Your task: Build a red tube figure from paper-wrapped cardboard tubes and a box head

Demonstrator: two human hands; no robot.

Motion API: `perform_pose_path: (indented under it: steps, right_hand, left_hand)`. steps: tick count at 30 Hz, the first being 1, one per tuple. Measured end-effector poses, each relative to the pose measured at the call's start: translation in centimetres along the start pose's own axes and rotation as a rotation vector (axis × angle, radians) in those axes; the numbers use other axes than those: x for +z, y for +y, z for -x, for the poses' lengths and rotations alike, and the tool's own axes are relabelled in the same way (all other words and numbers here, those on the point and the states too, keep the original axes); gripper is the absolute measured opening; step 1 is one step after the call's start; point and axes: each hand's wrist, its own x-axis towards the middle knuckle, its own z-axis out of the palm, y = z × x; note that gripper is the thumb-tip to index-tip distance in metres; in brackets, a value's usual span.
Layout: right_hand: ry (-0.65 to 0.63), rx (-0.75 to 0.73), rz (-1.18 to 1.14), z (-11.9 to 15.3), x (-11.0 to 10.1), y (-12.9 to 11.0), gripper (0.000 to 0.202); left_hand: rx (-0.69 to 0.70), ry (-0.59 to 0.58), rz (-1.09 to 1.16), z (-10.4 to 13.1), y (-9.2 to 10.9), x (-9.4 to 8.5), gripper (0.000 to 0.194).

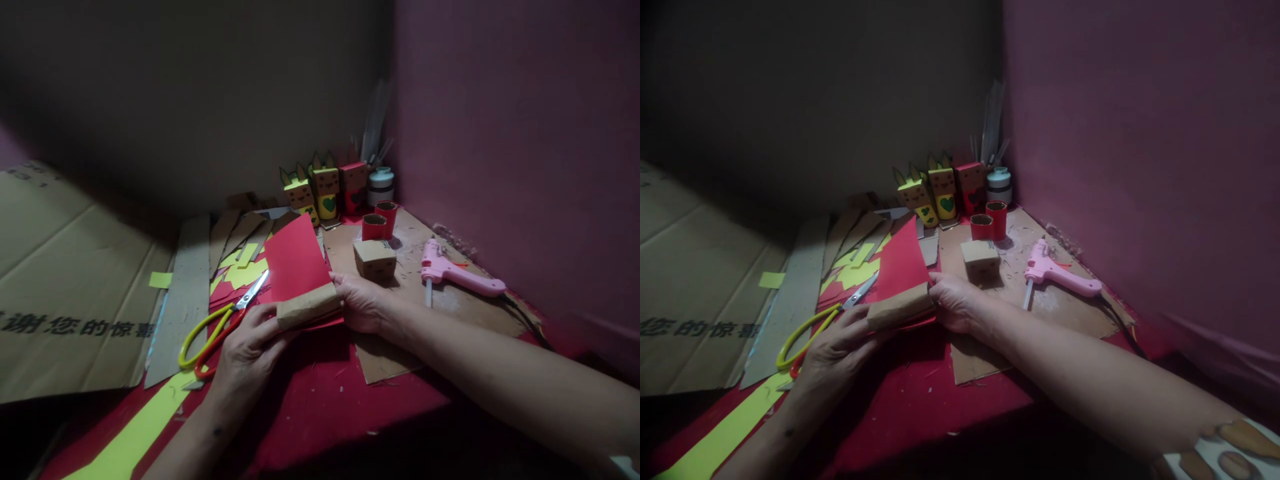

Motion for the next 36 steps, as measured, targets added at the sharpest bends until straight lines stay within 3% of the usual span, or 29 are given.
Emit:
perform_pose_path:
  steps: [4,12,15,18,24,36]
  right_hand:
    - [-0.073,-0.002,0.04,0.4,0.5,-0.2,0.056]
    - [-0.047,0.007,0.076,0.8,1.1,-0.3,0.054]
    - [-0.064,-0.01,0.083,0.6,0.7,0.0,0.064]
    - [-0.071,0.0,0.093,0.4,0.3,0.1,0.068]
    - [-0.07,-0.026,0.117,0.3,0.2,0.2,0.053]
    - [-0.007,0.021,0.136,0.0,0.1,0.5,0.046]
  left_hand:
    - [0.057,0.019,-0.02,0.1,-0.4,-0.2,0.017]
    - [0.08,-0.001,-0.085,0.2,-0.9,-0.3,0.016]
    - [0.03,0.002,-0.118,0.0,-0.7,-0.4,0.014]
    - [-0.037,-0.072,-0.059,0.0,-0.5,-0.5,0.015]
    - [-0.169,-0.158,0.066,0.0,-0.3,-0.7,0.016]
    - [-0.403,-0.169,0.137,-0.6,1.0,-0.9,0.015]
